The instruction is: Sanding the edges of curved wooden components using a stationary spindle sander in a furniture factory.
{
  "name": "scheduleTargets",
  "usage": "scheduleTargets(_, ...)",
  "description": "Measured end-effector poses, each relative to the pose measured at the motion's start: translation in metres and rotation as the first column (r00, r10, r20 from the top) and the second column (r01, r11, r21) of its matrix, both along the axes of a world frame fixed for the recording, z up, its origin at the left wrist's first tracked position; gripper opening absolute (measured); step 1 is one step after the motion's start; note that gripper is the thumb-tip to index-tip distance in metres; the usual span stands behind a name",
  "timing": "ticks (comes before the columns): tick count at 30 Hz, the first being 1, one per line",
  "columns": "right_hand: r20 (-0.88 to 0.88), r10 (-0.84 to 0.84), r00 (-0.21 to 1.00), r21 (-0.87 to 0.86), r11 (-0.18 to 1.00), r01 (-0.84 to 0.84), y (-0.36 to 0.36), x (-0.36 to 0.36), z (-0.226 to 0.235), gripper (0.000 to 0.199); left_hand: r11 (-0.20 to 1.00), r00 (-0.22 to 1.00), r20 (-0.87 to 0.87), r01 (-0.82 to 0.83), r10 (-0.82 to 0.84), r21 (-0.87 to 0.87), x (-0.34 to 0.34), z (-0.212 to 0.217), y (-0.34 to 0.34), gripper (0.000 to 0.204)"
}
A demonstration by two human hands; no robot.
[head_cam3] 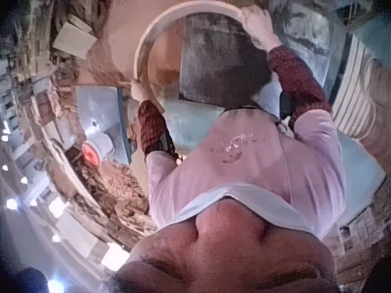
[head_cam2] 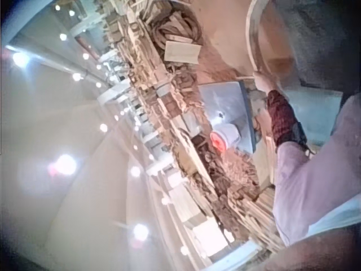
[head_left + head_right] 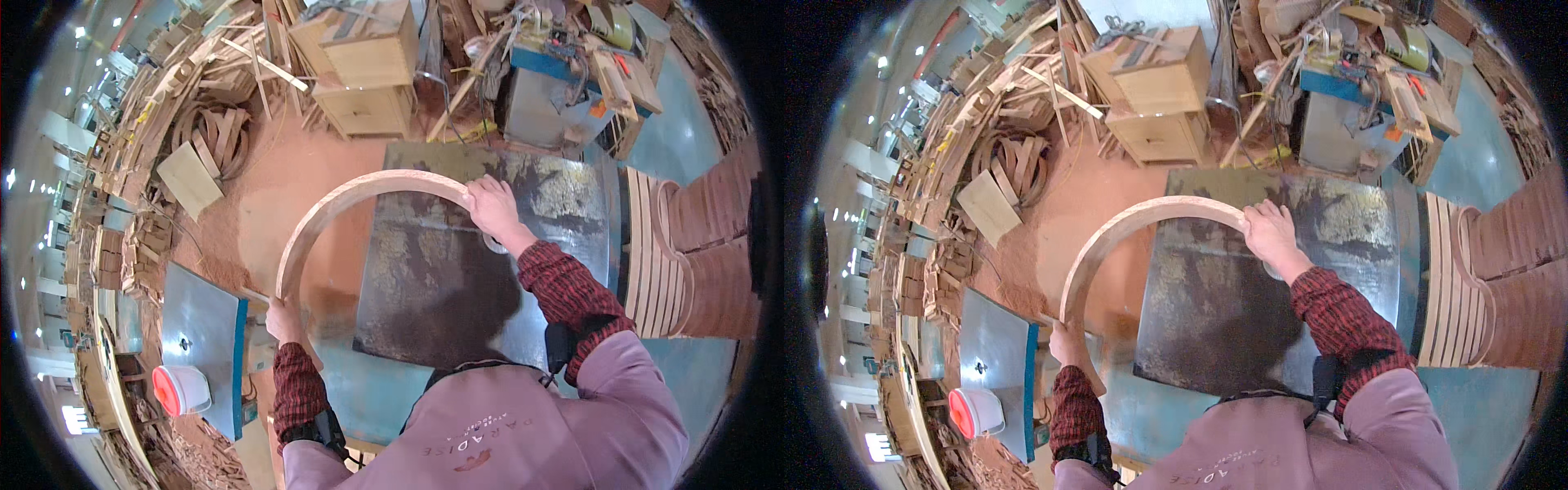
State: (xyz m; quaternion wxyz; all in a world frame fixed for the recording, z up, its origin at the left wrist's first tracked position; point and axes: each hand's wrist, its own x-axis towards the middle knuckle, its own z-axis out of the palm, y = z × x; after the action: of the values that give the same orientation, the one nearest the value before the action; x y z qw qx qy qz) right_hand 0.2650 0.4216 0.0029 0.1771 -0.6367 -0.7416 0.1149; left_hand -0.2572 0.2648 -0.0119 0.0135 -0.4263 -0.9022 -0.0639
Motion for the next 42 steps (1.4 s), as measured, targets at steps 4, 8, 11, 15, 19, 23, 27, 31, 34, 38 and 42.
scheduleTargets(4,0.053,-0.012,0.999,-0.077,0.997,0.016,0.045,-0.003,0.014,0.022,1.000,1.000,0.027,-0.013,0.012,0.022,0.009,0.006,0.025,0.051)
scheduleTargets(8,0.055,0.021,0.998,-0.001,1.000,-0.021,0.049,-0.001,0.006,0.025,0.996,0.998,0.056,-0.041,0.037,0.084,0.011,0.010,0.012,0.047)
scheduleTargets(11,-0.024,0.032,0.999,0.007,0.999,-0.032,0.033,-0.006,0.024,0.028,0.952,0.996,0.059,-0.085,0.071,0.294,0.020,0.027,-0.009,0.054)
scheduleTargets(15,-0.198,0.083,0.977,0.106,0.992,-0.063,0.006,0.000,0.090,0.035,0.888,0.975,0.082,-0.222,0.207,0.403,0.036,0.066,-0.031,0.050)
scheduleTargets(19,-0.573,0.193,0.797,0.142,0.981,-0.135,-0.006,0.023,0.158,0.039,0.850,0.943,0.333,-0.199,0.030,0.487,0.001,0.061,-0.076,0.045)
scheduleTargets(23,-0.985,0.147,0.085,0.150,0.988,0.023,-0.015,0.057,0.182,0.039,0.904,0.900,0.435,-0.172,-0.017,0.391,-0.016,0.059,-0.093,0.063)
scheduleTargets(27,-0.946,0.034,0.322,0.048,0.998,0.035,-0.054,0.045,0.146,0.033,0.795,0.715,0.614,-0.137,-0.333,0.591,0.066,0.087,-0.065,0.043)
scheduleTargets(31,-0.888,0.039,0.458,-0.079,0.969,-0.236,-0.113,-0.010,0.111,0.047,0.842,0.465,0.735,0.046,-0.494,0.537,0.142,0.110,-0.044,0.047)
scheduleTargets(34,-0.933,-0.140,0.331,-0.295,0.826,-0.480,-0.138,-0.032,0.112,0.055,0.876,0.187,0.855,0.108,-0.483,0.471,0.203,0.130,-0.039,0.049)
scheduleTargets(38,-0.966,-0.233,0.109,-0.253,0.781,-0.571,-0.162,-0.017,0.117,0.055,0.871,-0.131,0.891,0.194,-0.434,0.452,0.330,0.170,-0.063,0.054)
scheduleTargets(42,-0.923,-0.385,-0.023,-0.331,0.822,-0.464,-0.193,0.025,0.134,0.042,0.648,-0.159,0.794,0.495,-0.587,0.578,0.399,0.196,-0.084,0.051)
